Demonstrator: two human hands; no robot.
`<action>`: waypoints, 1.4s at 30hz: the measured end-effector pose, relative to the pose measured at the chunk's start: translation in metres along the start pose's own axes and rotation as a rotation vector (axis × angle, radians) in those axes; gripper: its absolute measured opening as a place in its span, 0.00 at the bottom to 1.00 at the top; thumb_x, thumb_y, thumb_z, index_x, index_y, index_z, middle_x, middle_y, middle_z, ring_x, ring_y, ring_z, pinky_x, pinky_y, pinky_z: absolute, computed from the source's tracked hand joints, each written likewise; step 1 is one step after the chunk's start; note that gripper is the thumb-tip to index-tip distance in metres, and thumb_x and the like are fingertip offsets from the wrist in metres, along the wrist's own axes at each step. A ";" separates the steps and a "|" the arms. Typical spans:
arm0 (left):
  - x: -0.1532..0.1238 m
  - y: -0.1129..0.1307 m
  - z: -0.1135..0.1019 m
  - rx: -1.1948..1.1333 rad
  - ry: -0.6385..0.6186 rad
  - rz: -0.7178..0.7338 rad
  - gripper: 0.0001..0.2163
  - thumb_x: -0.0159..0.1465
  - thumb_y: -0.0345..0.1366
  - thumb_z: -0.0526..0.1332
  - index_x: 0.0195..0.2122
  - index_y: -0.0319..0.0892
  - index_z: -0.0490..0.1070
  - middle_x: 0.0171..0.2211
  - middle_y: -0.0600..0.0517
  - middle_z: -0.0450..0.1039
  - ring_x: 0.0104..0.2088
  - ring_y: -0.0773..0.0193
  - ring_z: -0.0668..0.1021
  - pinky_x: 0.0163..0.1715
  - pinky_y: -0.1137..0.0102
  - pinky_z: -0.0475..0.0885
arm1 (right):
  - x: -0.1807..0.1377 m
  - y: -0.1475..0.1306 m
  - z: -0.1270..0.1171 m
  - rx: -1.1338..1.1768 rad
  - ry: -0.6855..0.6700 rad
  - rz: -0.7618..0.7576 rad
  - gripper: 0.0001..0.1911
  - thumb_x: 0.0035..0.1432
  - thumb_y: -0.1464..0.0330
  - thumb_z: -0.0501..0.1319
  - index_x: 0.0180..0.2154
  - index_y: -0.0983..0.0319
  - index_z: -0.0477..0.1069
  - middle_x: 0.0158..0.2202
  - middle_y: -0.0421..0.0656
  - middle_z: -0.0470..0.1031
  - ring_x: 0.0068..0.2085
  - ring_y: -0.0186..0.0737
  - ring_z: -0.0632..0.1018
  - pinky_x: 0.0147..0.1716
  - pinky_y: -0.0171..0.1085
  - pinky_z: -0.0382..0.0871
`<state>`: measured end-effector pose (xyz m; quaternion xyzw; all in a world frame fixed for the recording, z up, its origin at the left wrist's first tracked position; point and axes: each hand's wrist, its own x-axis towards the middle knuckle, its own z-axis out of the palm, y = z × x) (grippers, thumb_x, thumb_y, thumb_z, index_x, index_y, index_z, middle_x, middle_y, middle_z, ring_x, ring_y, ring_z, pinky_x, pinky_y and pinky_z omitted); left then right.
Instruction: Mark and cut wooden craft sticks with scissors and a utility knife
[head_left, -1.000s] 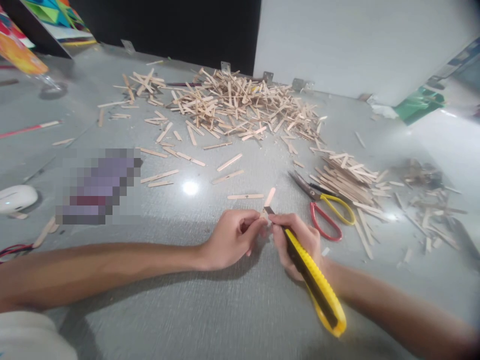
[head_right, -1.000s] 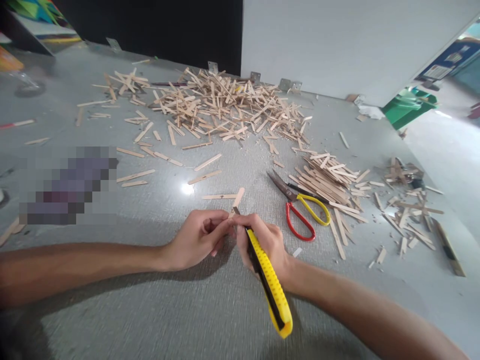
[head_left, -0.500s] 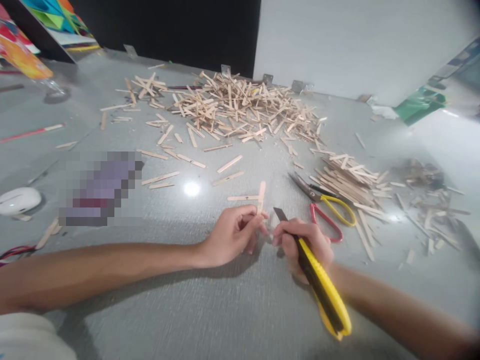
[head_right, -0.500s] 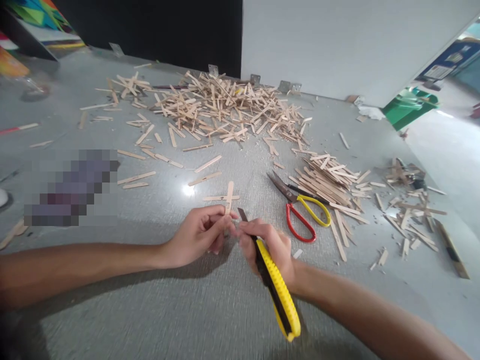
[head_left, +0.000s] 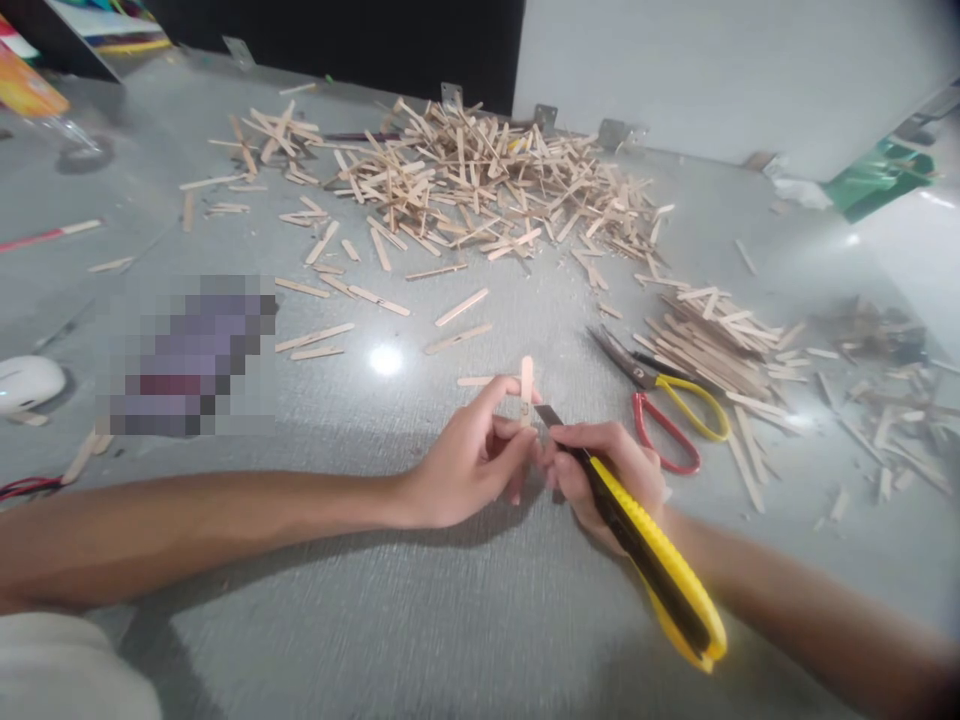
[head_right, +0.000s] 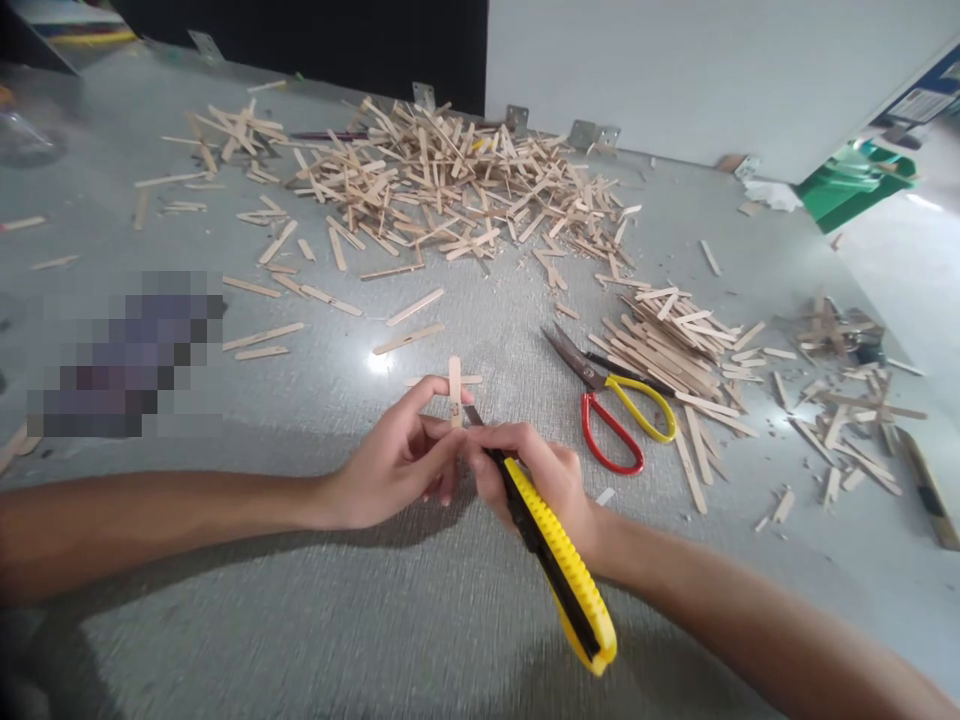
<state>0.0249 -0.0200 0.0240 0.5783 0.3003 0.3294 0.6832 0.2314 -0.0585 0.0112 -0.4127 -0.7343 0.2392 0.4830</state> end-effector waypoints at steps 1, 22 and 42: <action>0.000 0.000 0.000 0.004 -0.004 0.006 0.08 0.81 0.40 0.58 0.54 0.47 0.60 0.27 0.60 0.74 0.21 0.71 0.77 0.20 0.80 0.70 | 0.000 0.001 -0.001 0.002 -0.015 0.002 0.11 0.72 0.74 0.68 0.52 0.55 0.76 0.31 0.36 0.85 0.23 0.34 0.83 0.23 0.33 0.78; -0.002 -0.006 -0.004 0.178 0.086 0.026 0.09 0.83 0.44 0.56 0.55 0.45 0.64 0.23 0.60 0.72 0.19 0.69 0.75 0.18 0.78 0.67 | 0.006 0.001 -0.007 -0.001 -0.141 -0.130 0.16 0.74 0.76 0.65 0.58 0.55 0.80 0.40 0.43 0.85 0.34 0.38 0.86 0.34 0.36 0.84; 0.002 -0.006 -0.007 0.024 -0.075 -0.055 0.04 0.83 0.40 0.54 0.51 0.47 0.61 0.30 0.58 0.75 0.19 0.72 0.75 0.19 0.79 0.69 | 0.009 -0.005 -0.015 -0.003 -0.132 0.044 0.17 0.79 0.71 0.60 0.63 0.60 0.79 0.28 0.35 0.83 0.23 0.32 0.83 0.27 0.28 0.81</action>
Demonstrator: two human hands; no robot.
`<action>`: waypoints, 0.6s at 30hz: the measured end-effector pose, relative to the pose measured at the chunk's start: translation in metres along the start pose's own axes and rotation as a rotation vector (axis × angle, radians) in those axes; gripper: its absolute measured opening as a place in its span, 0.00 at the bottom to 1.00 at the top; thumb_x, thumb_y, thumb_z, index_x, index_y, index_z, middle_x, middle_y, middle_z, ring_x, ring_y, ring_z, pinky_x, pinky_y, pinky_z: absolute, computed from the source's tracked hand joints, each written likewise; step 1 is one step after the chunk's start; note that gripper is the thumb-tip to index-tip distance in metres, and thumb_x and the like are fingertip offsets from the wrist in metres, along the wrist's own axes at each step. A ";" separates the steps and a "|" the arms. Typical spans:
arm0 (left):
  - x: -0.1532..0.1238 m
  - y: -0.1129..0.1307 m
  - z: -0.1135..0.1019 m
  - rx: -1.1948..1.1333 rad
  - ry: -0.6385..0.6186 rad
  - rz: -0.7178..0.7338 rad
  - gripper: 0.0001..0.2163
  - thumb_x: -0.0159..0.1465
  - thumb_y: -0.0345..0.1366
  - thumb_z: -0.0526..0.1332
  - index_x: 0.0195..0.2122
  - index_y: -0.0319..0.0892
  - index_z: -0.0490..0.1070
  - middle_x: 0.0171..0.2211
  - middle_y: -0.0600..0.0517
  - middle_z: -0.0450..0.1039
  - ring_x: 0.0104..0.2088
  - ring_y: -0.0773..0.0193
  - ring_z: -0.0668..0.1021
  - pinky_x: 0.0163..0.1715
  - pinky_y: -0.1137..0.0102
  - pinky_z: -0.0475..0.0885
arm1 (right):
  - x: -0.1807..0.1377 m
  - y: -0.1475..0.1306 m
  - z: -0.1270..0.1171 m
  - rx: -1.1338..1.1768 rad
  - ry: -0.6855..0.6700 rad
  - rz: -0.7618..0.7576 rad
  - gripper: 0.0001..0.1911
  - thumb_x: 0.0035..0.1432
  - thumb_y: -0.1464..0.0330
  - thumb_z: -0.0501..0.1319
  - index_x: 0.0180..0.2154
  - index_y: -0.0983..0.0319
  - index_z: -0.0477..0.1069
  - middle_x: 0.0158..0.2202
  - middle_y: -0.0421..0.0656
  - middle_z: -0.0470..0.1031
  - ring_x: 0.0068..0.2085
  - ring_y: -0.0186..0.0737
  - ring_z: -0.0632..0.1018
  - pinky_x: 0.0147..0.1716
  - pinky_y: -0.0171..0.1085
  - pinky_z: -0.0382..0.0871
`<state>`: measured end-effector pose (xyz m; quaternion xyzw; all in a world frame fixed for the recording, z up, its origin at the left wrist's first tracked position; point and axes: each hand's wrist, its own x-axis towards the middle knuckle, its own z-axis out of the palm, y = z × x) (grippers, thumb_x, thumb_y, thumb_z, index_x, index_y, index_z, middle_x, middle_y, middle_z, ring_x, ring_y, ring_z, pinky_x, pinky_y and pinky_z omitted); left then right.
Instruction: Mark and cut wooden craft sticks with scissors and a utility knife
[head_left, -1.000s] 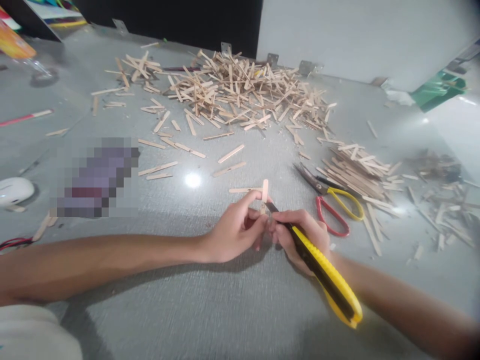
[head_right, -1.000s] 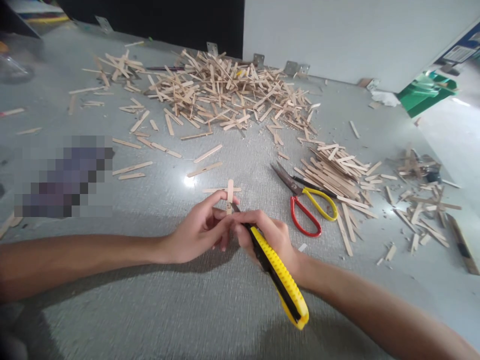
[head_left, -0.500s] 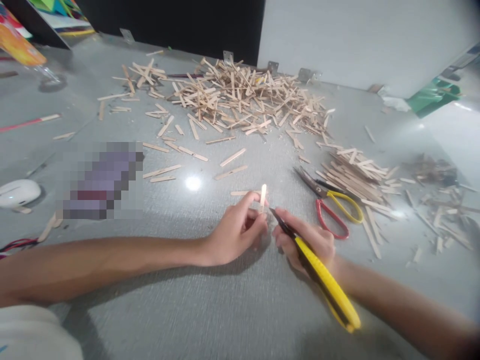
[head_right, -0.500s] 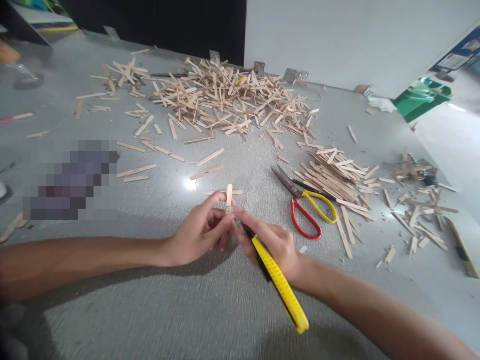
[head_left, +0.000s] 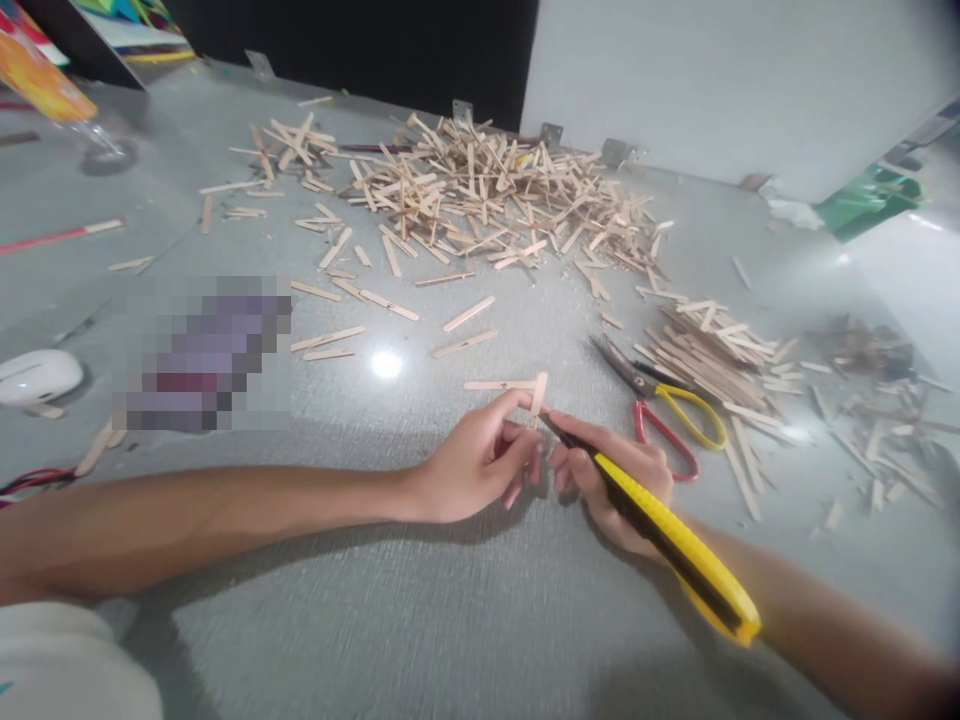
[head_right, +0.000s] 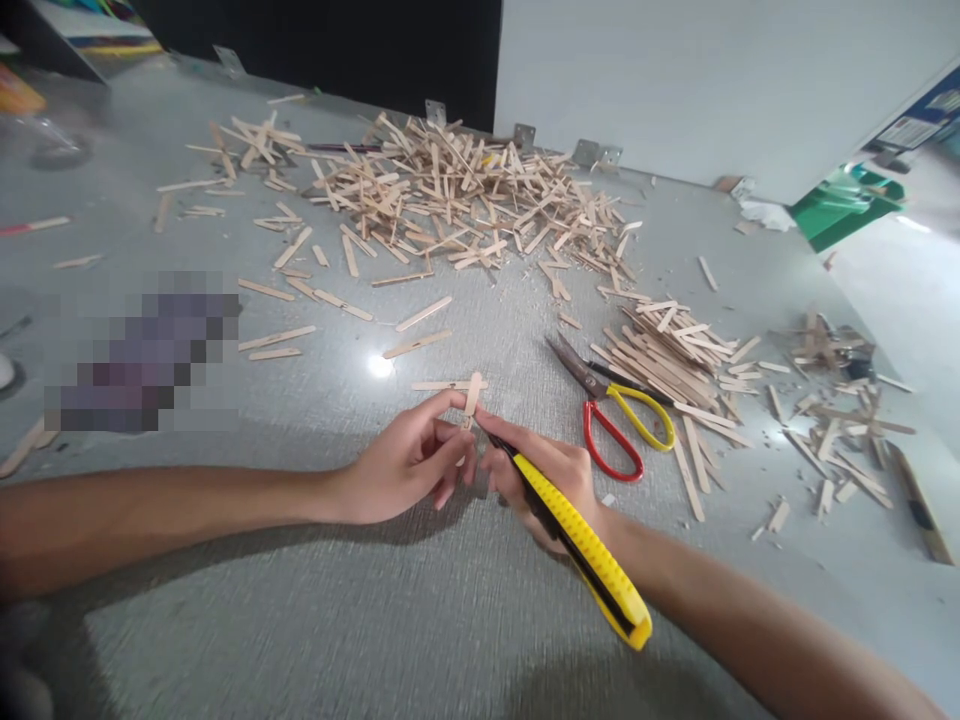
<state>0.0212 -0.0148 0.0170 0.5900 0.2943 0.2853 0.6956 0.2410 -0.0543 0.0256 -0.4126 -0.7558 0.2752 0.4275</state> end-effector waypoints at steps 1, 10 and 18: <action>0.000 0.000 0.000 -0.002 0.002 0.001 0.04 0.83 0.39 0.54 0.50 0.47 0.60 0.30 0.58 0.75 0.19 0.72 0.75 0.19 0.79 0.69 | 0.000 0.000 0.000 0.001 0.001 0.004 0.17 0.79 0.70 0.60 0.63 0.60 0.79 0.28 0.35 0.83 0.23 0.32 0.83 0.27 0.28 0.81; 0.000 -0.002 0.001 0.008 0.002 0.020 0.04 0.82 0.37 0.53 0.49 0.49 0.57 0.30 0.60 0.75 0.19 0.72 0.75 0.19 0.79 0.68 | 0.000 0.005 0.003 0.052 -0.003 0.028 0.15 0.79 0.68 0.61 0.62 0.59 0.77 0.27 0.35 0.83 0.22 0.32 0.82 0.25 0.28 0.80; 0.001 -0.002 0.001 0.041 0.007 0.025 0.05 0.81 0.37 0.54 0.48 0.48 0.56 0.30 0.58 0.76 0.20 0.71 0.76 0.19 0.78 0.68 | -0.001 0.004 0.005 0.078 0.009 0.006 0.17 0.77 0.73 0.61 0.63 0.58 0.77 0.29 0.34 0.84 0.25 0.31 0.84 0.30 0.28 0.83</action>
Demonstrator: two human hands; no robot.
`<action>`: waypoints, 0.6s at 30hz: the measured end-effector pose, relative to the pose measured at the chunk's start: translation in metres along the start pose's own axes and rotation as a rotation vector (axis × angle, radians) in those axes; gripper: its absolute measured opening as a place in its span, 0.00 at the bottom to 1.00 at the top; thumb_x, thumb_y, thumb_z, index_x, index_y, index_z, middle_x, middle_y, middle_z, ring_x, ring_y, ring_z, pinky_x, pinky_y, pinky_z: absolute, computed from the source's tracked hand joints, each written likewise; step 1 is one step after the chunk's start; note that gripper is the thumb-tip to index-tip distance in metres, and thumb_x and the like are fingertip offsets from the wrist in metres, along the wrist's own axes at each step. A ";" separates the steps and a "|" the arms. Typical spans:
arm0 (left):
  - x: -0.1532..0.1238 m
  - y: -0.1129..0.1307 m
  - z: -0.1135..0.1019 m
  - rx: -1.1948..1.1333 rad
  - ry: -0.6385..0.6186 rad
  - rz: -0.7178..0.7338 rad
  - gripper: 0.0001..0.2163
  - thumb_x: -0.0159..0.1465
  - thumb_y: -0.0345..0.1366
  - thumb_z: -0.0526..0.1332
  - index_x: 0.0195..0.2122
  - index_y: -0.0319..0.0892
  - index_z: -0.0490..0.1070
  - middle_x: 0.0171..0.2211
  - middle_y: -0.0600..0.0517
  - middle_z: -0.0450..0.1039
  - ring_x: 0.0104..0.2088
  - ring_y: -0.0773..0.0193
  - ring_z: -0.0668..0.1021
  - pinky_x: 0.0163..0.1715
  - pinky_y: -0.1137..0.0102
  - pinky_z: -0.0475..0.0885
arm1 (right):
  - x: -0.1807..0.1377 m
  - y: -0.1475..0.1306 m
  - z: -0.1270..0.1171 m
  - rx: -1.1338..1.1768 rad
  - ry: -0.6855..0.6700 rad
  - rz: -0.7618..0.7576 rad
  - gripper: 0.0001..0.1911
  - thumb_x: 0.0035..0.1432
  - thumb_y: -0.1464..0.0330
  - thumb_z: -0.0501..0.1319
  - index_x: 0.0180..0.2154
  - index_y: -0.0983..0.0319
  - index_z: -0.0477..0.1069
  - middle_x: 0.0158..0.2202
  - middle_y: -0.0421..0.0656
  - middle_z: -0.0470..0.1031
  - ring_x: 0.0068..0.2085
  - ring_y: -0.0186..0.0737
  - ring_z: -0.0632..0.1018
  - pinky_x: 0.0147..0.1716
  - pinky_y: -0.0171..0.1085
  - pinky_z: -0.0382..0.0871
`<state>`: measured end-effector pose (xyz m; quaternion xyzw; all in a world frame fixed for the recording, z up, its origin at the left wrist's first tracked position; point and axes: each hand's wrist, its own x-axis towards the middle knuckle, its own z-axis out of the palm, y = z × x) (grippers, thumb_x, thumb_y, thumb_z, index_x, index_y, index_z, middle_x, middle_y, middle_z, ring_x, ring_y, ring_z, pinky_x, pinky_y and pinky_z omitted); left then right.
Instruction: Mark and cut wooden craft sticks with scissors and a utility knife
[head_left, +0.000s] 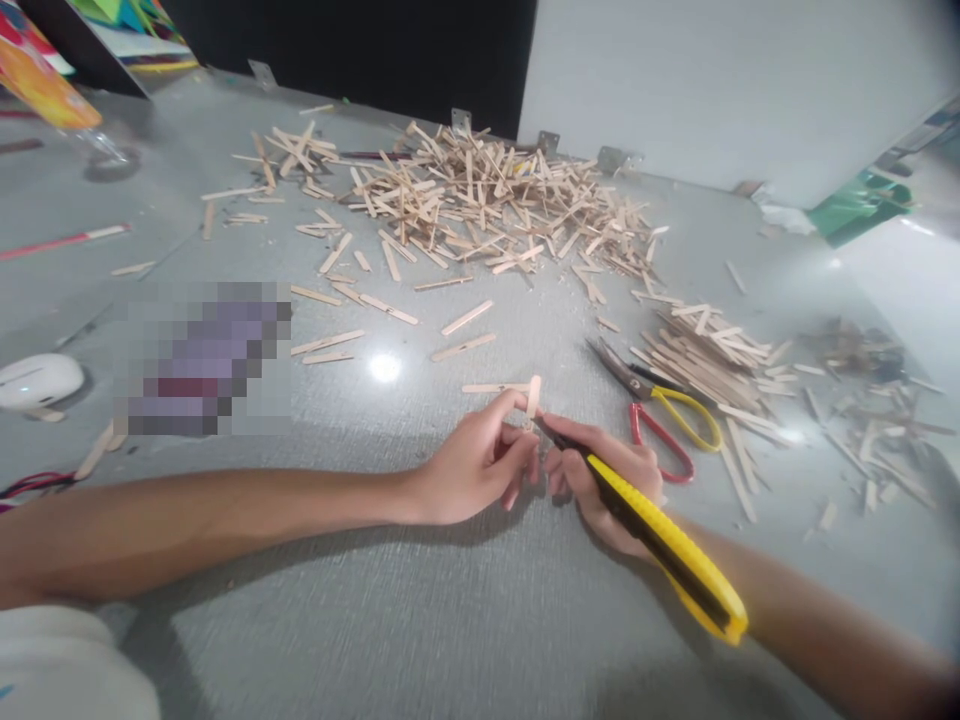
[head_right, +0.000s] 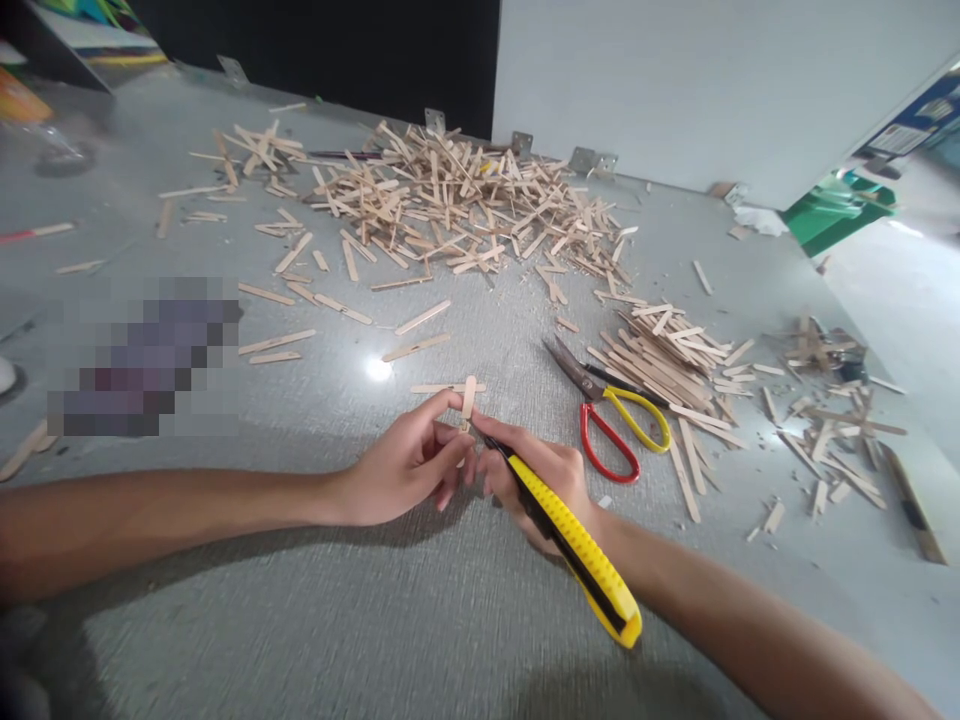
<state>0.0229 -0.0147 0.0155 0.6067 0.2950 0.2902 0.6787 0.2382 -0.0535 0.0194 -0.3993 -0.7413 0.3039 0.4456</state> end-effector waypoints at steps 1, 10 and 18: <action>0.000 0.000 0.000 0.006 0.000 0.000 0.05 0.81 0.37 0.54 0.48 0.48 0.57 0.30 0.58 0.76 0.20 0.71 0.76 0.19 0.78 0.67 | 0.000 0.000 0.000 0.001 0.000 -0.007 0.18 0.77 0.73 0.61 0.63 0.58 0.76 0.29 0.34 0.84 0.26 0.32 0.84 0.30 0.28 0.83; 0.001 -0.002 0.005 0.164 0.071 0.011 0.04 0.82 0.38 0.53 0.49 0.47 0.58 0.27 0.59 0.75 0.20 0.69 0.76 0.21 0.75 0.68 | 0.000 0.004 0.003 -0.029 -0.011 0.000 0.19 0.76 0.73 0.61 0.64 0.58 0.75 0.31 0.36 0.84 0.26 0.32 0.84 0.30 0.31 0.83; 0.000 -0.007 0.005 0.233 0.082 -0.006 0.03 0.80 0.35 0.55 0.48 0.47 0.59 0.23 0.62 0.71 0.19 0.69 0.73 0.22 0.75 0.68 | 0.014 -0.010 0.000 0.036 -0.054 0.240 0.16 0.80 0.66 0.57 0.58 0.64 0.80 0.25 0.36 0.81 0.21 0.32 0.81 0.24 0.31 0.79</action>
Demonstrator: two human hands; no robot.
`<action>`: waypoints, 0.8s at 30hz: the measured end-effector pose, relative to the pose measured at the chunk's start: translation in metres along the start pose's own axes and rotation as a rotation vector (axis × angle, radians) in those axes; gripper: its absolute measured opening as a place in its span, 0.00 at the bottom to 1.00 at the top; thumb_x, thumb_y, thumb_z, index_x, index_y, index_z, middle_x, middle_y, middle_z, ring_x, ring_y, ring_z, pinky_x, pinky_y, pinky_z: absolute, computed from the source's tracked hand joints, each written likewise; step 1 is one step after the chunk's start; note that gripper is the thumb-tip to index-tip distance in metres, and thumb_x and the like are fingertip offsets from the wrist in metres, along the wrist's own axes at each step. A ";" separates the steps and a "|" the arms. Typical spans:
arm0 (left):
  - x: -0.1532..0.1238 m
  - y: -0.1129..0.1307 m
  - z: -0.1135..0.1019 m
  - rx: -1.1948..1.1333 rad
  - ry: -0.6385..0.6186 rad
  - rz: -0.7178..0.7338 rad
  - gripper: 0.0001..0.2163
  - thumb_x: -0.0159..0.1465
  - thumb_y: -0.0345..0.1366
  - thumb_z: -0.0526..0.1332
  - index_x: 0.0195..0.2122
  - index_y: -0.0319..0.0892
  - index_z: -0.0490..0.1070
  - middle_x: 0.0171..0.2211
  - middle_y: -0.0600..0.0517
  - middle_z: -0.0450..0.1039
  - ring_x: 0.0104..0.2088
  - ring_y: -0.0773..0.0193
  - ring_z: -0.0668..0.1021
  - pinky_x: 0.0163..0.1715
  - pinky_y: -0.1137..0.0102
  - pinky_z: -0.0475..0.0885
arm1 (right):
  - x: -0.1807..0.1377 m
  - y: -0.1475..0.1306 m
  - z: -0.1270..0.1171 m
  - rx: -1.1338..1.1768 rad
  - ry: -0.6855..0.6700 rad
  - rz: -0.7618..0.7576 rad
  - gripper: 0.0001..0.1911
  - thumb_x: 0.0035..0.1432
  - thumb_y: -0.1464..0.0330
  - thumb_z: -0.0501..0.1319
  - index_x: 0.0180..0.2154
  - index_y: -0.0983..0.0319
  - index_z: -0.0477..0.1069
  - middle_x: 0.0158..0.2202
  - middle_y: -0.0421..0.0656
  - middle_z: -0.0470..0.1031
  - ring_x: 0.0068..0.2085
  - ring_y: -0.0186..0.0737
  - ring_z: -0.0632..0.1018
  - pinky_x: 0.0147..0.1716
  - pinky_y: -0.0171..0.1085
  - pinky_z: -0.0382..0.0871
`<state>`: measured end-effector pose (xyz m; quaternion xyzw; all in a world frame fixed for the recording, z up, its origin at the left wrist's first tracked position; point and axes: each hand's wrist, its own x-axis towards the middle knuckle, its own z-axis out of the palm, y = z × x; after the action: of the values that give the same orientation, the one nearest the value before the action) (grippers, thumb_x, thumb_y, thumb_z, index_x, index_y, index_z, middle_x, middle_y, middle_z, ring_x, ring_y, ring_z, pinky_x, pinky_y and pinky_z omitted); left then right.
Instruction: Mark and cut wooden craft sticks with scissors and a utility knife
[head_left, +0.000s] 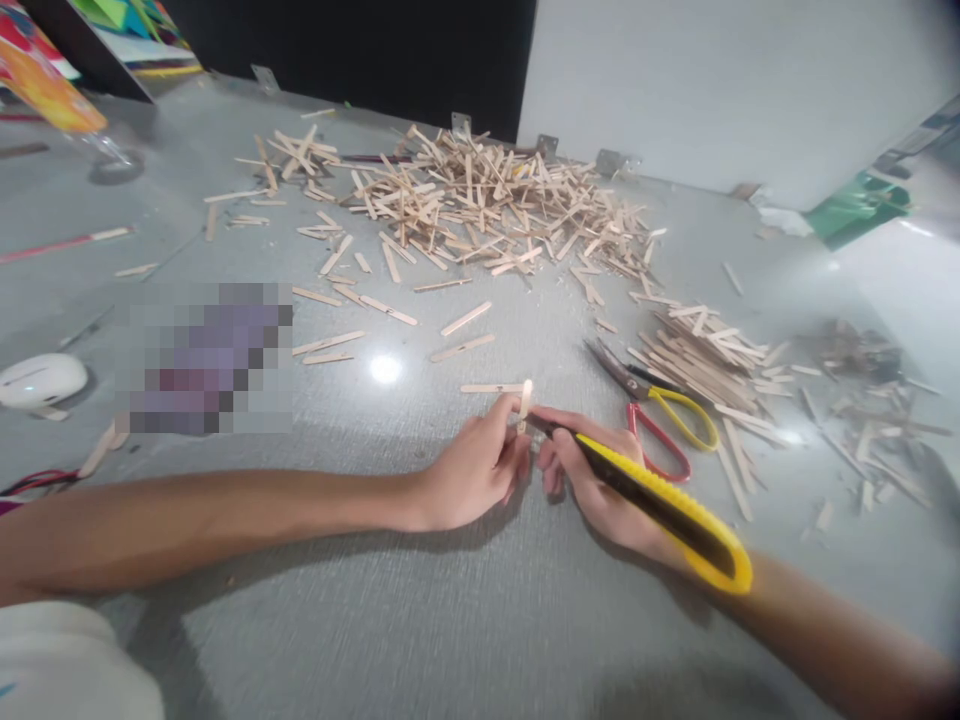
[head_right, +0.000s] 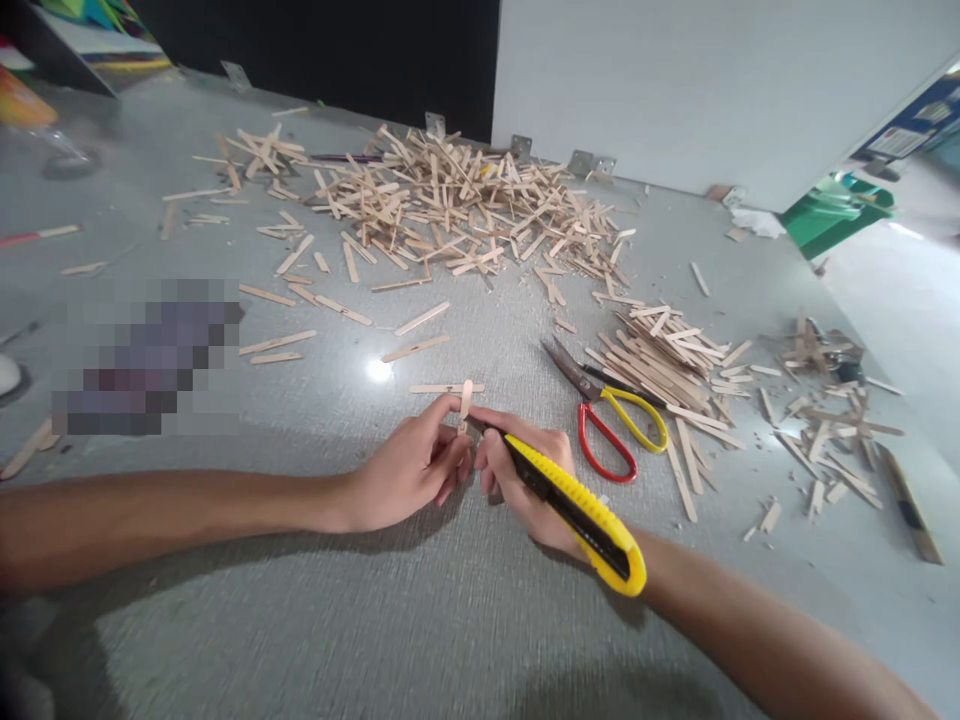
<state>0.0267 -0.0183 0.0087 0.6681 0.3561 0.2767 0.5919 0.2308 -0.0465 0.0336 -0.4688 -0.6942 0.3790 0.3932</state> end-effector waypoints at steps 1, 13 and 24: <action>0.000 0.000 -0.001 -0.009 -0.006 -0.006 0.03 0.80 0.36 0.55 0.48 0.47 0.59 0.23 0.61 0.71 0.19 0.69 0.73 0.21 0.75 0.67 | 0.001 0.000 -0.001 0.010 -0.003 0.017 0.16 0.80 0.65 0.58 0.57 0.64 0.81 0.25 0.36 0.81 0.21 0.32 0.81 0.23 0.31 0.79; 0.007 0.012 -0.018 -0.218 -0.125 -0.109 0.04 0.79 0.38 0.57 0.49 0.43 0.66 0.23 0.60 0.71 0.15 0.73 0.67 0.15 0.78 0.62 | 0.001 0.012 -0.015 -0.017 -0.059 -0.094 0.15 0.79 0.65 0.59 0.56 0.63 0.81 0.28 0.37 0.83 0.22 0.32 0.82 0.24 0.30 0.78; 0.007 0.016 -0.020 -0.154 -0.185 -0.115 0.07 0.80 0.42 0.55 0.50 0.44 0.64 0.25 0.60 0.70 0.16 0.72 0.67 0.16 0.76 0.63 | 0.000 0.017 -0.015 -0.007 -0.088 -0.112 0.17 0.80 0.65 0.59 0.61 0.62 0.80 0.31 0.38 0.83 0.24 0.32 0.82 0.24 0.30 0.76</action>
<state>0.0175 -0.0015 0.0272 0.6219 0.3155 0.2062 0.6864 0.2505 -0.0390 0.0243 -0.4135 -0.7371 0.3743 0.3815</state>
